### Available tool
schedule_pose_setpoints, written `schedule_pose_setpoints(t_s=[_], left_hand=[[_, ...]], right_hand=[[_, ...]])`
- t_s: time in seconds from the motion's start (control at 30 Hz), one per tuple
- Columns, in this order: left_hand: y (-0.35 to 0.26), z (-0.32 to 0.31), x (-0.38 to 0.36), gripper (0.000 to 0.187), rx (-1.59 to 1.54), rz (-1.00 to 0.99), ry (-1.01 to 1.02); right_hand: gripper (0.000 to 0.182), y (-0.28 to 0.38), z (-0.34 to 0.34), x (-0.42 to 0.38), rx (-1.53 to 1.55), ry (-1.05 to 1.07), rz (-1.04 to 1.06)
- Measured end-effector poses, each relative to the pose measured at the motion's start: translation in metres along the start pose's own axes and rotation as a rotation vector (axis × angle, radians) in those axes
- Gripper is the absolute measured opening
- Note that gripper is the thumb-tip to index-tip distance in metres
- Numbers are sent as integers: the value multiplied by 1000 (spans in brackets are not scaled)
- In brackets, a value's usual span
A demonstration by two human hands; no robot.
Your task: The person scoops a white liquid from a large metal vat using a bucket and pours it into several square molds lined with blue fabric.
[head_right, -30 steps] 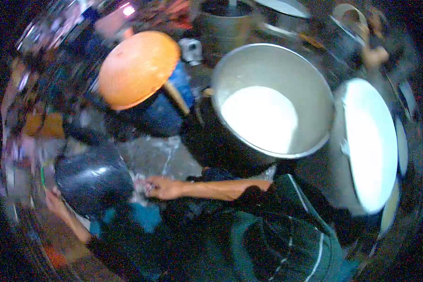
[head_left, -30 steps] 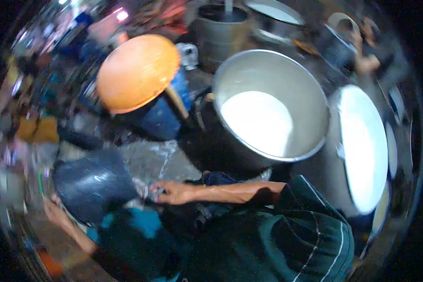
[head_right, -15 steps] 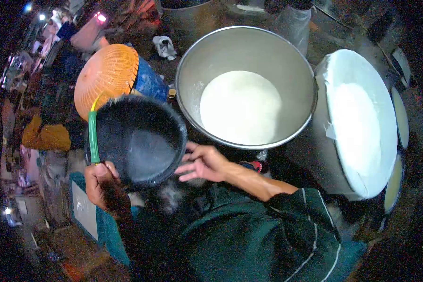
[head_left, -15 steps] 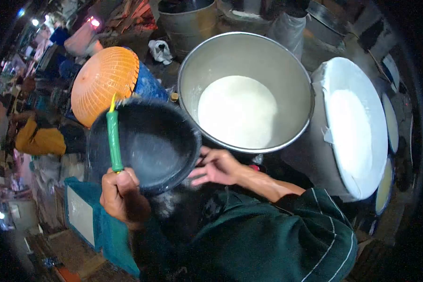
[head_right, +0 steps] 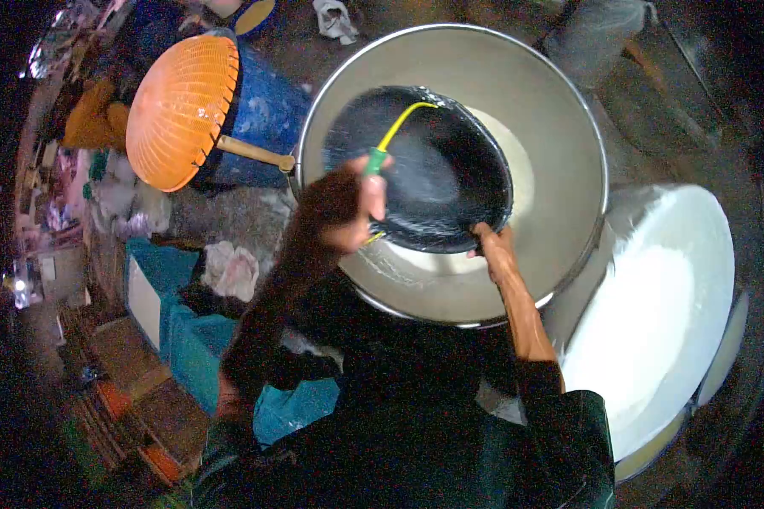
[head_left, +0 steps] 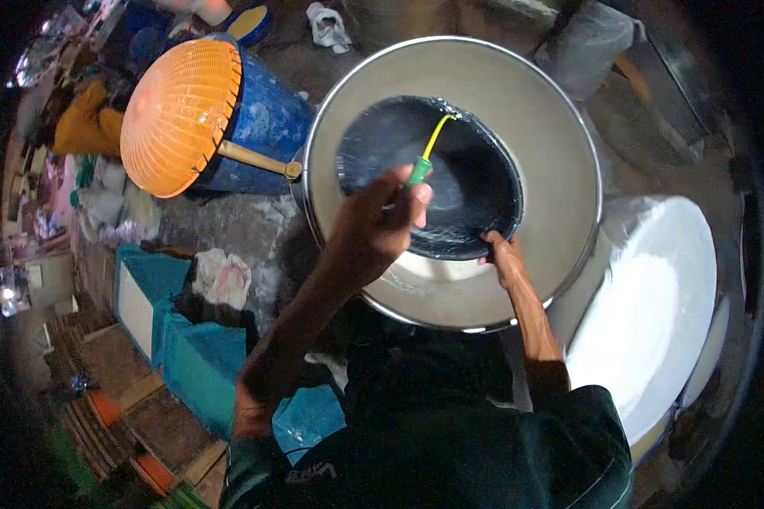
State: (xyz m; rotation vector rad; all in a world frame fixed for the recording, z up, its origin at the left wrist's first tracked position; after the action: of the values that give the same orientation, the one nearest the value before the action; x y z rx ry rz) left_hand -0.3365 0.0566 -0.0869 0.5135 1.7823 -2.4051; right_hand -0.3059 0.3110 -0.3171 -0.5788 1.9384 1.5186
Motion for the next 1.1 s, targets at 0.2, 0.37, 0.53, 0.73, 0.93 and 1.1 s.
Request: schedule_pose_setpoints(t_s=[0.2, 0.37, 0.53, 0.73, 0.93, 1.1], left_hand=[[164, -75, 110, 23, -82, 75, -121], [367, -153, 158, 26, -140, 337, -230], [544, -276, 143, 24, 112, 283, -108], [636, -235, 41, 23, -306, 637, -721], [694, -208, 3, 29, -575, 789, -537], [523, -119, 40, 30, 123, 696, -404]], right_hand=[[75, 27, 24, 98, -475, -94, 191], [91, 1, 8, 156, -1237, -184, 875], [96, -136, 7, 207, -1638, -128, 533], [96, -256, -68, 188, -1281, 65, 334], [94, -291, -76, 199, -1260, 179, 89], [78, -255, -36, 208, -1080, 206, 456]])
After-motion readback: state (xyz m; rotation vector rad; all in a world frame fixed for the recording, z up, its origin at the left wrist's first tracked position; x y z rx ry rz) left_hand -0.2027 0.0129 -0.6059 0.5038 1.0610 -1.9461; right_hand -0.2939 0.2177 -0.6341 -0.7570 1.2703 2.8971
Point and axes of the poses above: each hand's wrist, its own x-axis towards the middle knuckle, its own z-axis out of the back of the hand, y = z × x, the point moved 9 cm from there along x, towards the middle knuckle, and after that the axes turned 9 degrees about x, right-handed, at the moved point
